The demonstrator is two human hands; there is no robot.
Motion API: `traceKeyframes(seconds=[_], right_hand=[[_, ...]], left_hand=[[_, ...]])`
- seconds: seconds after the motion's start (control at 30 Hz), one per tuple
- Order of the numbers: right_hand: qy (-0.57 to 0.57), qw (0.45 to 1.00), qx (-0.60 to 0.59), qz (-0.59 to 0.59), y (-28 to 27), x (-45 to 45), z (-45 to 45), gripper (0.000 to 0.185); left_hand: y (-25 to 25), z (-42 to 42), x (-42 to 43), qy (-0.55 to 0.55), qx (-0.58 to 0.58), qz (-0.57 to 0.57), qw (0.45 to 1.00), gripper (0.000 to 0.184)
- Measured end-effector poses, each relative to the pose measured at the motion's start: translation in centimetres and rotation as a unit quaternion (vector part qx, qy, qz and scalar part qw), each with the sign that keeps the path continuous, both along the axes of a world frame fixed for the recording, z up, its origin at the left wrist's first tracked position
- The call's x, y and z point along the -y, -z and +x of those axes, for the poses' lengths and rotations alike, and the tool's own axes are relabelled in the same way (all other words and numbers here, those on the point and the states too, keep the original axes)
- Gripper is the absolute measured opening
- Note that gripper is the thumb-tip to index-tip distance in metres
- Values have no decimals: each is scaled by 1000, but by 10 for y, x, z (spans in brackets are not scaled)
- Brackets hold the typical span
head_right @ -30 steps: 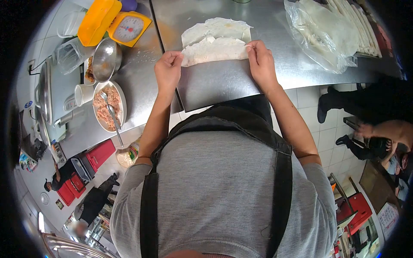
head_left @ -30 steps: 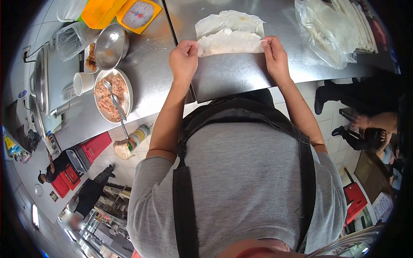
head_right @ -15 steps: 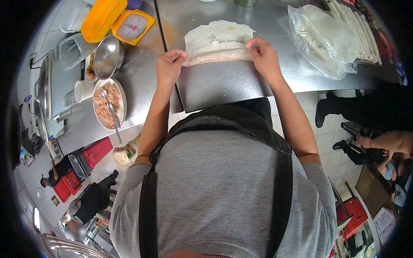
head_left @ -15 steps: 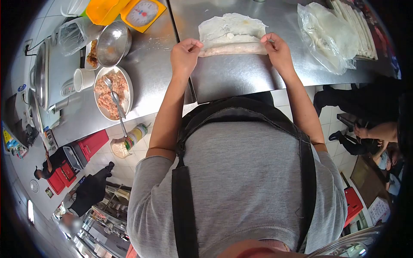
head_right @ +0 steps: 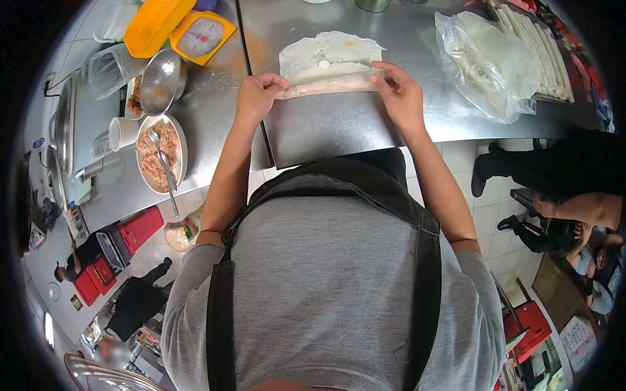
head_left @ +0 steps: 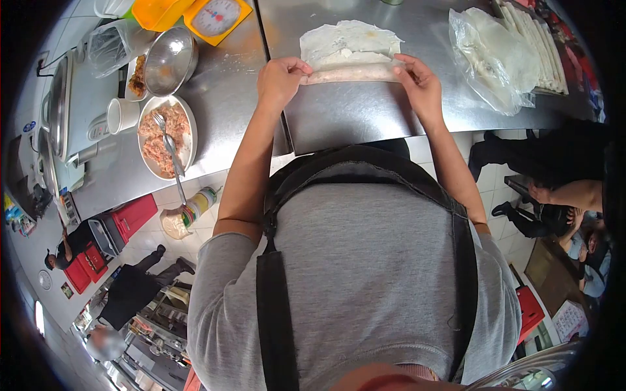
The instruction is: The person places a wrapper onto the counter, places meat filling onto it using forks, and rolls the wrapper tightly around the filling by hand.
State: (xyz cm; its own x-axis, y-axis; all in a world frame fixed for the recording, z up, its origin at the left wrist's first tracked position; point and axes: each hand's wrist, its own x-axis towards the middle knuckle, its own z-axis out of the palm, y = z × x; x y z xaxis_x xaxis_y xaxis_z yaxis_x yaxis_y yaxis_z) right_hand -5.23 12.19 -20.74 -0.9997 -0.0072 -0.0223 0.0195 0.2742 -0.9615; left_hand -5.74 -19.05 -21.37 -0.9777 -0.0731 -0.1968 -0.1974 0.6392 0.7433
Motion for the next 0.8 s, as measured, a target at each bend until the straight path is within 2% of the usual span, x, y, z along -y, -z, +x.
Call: traceKeyframes(seconds=[0.4,0.8], right_hand=[[16,996,80,-28,10,0,-4,25],[-56,993,103,23,-8,-1,-11,26]], left_hand=[[4,1,-1,-5,-17,-4,1000,19],[-4,-2,-3,11,5,-33,999,18]])
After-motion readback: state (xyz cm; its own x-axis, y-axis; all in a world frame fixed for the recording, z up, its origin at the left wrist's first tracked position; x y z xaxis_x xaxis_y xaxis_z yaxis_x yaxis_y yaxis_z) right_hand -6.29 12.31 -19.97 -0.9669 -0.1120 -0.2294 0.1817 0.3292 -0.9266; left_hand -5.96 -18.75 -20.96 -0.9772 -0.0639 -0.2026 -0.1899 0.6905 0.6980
